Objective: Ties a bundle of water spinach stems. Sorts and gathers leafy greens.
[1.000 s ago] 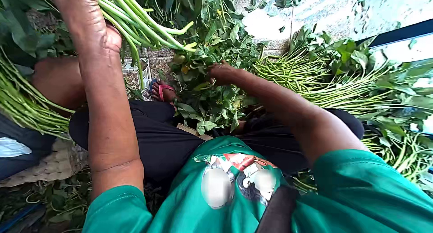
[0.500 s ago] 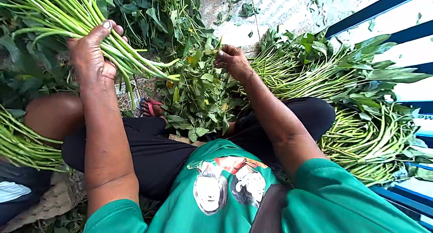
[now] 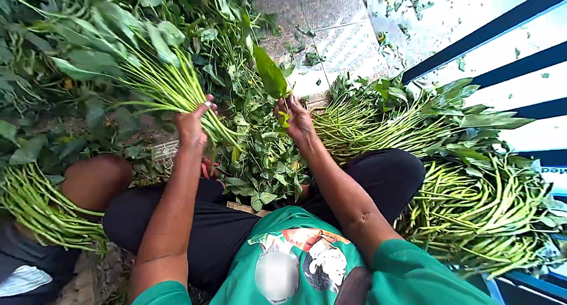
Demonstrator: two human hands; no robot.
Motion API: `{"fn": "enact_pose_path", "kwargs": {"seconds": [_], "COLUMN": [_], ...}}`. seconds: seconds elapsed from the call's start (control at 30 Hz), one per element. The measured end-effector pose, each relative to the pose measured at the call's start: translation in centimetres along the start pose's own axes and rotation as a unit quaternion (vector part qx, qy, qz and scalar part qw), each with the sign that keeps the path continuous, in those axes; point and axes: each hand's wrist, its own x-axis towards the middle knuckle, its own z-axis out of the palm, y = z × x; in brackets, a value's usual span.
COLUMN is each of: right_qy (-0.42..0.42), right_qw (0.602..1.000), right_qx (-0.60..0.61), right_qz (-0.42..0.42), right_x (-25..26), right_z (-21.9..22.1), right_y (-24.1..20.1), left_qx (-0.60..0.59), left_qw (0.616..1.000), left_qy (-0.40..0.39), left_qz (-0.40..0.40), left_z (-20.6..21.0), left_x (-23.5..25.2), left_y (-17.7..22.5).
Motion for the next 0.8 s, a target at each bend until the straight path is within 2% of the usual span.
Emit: {"fn": "enact_pose_path", "kwargs": {"seconds": [0.13, 0.23, 0.3, 0.4, 0.5, 0.67, 0.8], "right_qy": [-0.018, -0.037, -0.011, 0.023, 0.045, 0.077, 0.086], "right_qw": [0.997, 0.997, 0.999, 1.0, 0.998, 0.993, 0.991], "right_qx": [0.067, 0.034, 0.008, -0.002, 0.021, -0.021, -0.048], "right_qz": [0.032, 0.051, 0.032, 0.006, 0.033, 0.088, 0.096], "right_x": [-1.2, -2.2, -2.6, -3.1, -3.5, -3.9, -4.2], "right_z": [1.5, 2.4, 2.5, 2.5, 2.7, 2.9, 2.4], "right_y": [3.1, 5.4, 6.5, 6.8, 6.7, 7.1, 7.5], "left_qx": [0.006, 0.005, -0.003, -0.005, 0.007, 0.022, 0.055], "left_qw": [0.999, 0.999, 0.999, 1.0, 1.0, 0.998, 0.994], "left_qy": [-0.042, -0.039, -0.035, -0.016, -0.011, -0.056, -0.073], "left_qz": [0.001, 0.006, 0.008, -0.002, -0.011, 0.025, 0.055], "left_z": [2.6, 3.7, 3.6, 3.5, 3.6, 3.4, 3.2], "left_x": [-1.7, -2.7, -3.1, -3.5, -3.8, -4.2, -5.1], "left_y": [-3.1, -3.9, -4.1, -3.9, -3.7, -4.3, -4.6]}}
